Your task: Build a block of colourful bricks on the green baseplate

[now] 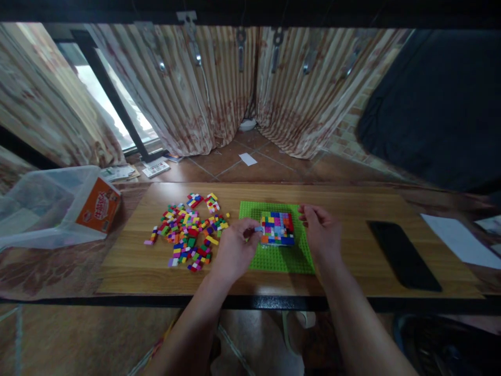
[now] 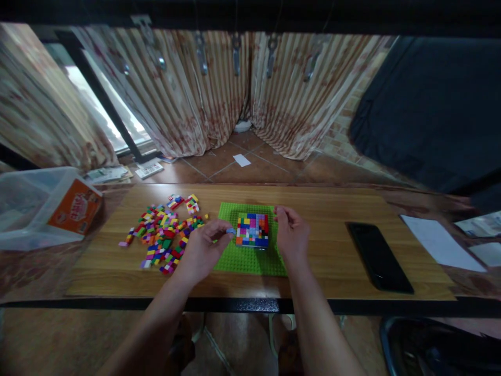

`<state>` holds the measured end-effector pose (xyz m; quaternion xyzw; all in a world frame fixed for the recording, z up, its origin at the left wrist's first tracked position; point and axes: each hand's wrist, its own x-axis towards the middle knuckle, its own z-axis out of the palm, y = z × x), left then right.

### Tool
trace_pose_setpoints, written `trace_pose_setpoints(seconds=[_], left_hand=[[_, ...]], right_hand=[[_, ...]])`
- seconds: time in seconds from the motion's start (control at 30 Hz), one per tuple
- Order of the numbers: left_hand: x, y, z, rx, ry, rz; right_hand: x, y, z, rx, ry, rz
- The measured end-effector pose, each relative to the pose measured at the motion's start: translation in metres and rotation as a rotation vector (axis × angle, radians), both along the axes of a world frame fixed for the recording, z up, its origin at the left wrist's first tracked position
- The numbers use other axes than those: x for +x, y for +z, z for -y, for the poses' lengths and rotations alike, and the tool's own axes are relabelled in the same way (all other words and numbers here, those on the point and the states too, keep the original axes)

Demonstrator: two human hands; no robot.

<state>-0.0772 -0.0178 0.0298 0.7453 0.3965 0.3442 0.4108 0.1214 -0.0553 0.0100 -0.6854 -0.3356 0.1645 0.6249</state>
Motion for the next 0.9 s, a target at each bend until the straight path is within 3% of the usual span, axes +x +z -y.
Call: trace_pose_setpoints(seconds=[0.23,0.47,0.77,0.9], left_hand=[[0.011,0.002,-0.001,0.043,-0.009,0.087],[0.022,-0.001,0.007,0.259,-0.051,0.023],[0.03,-0.004,0.01,0.271,-0.061,0.064],[0.027,-0.006,0.006,0.225,0.002,0.009]], right_hand=[[-0.018,0.02,0.012,0.001,0.291,-0.04],[-0.029,0.018,0.019,-0.075,0.59,-0.015],[-0.018,0.014,0.022,-0.059,0.626,-0.081],[0.001,0.01,0.026,-0.113,0.508,-0.037]])
